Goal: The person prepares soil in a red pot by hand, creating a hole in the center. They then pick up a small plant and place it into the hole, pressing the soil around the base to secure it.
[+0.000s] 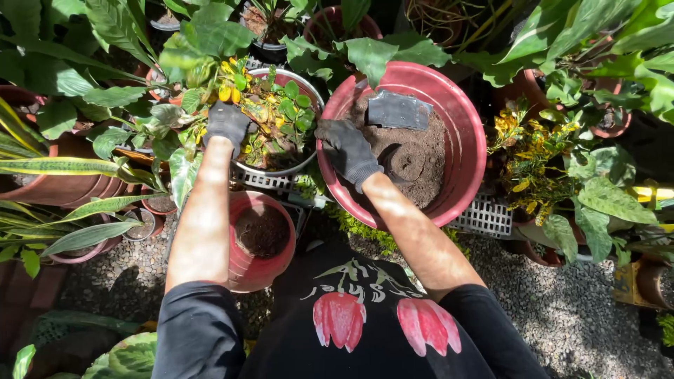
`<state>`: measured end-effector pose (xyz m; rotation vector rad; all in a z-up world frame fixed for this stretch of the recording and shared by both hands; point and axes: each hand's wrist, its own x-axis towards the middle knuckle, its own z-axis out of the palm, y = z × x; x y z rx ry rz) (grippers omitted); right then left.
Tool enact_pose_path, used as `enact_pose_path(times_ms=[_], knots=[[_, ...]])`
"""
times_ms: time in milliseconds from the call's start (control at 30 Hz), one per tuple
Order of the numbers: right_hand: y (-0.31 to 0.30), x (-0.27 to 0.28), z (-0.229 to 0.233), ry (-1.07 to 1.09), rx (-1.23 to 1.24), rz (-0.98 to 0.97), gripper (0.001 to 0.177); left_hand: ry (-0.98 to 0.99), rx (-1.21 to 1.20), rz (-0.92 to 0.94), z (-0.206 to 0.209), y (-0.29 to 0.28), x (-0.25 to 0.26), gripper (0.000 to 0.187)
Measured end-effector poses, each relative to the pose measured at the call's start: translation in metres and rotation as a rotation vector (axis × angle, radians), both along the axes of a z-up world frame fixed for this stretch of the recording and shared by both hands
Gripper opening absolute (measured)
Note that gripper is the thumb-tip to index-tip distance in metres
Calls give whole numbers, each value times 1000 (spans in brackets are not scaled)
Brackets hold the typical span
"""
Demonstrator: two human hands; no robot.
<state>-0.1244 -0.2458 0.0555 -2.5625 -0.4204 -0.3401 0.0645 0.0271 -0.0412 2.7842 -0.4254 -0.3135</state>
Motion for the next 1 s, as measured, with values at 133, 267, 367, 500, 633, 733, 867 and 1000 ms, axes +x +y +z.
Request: enact_pose_path(times_ms=[133,267,367,500,633,733,867,1000], knots=[[1,1,0,-18,-60,24,41,-272,216,-160,-34,0,18,24],[3,-1,-1,73,-64,-13,38,103,-352,182,67,-25,-38,36],[0,2,-14,111,-31,-24,35,236,-649,287,75,-39,-46,21],[4,-3,3,133,-39,-52,35,226,-825,273,110,-50,-52,19],[-7,-16,11,99,315,40,35,325,-1259,268,181,-58,-73,15],[-6,-25,35,206,822,49,36,403,-1395,239,208,-68,-82,14],[-8,-33,45,433,1435,-108,35,357,-1487,27,181,-93,-90,13],[-25,-49,21,471,1546,-200,33,258,-1357,-57,177,-131,-96,15]])
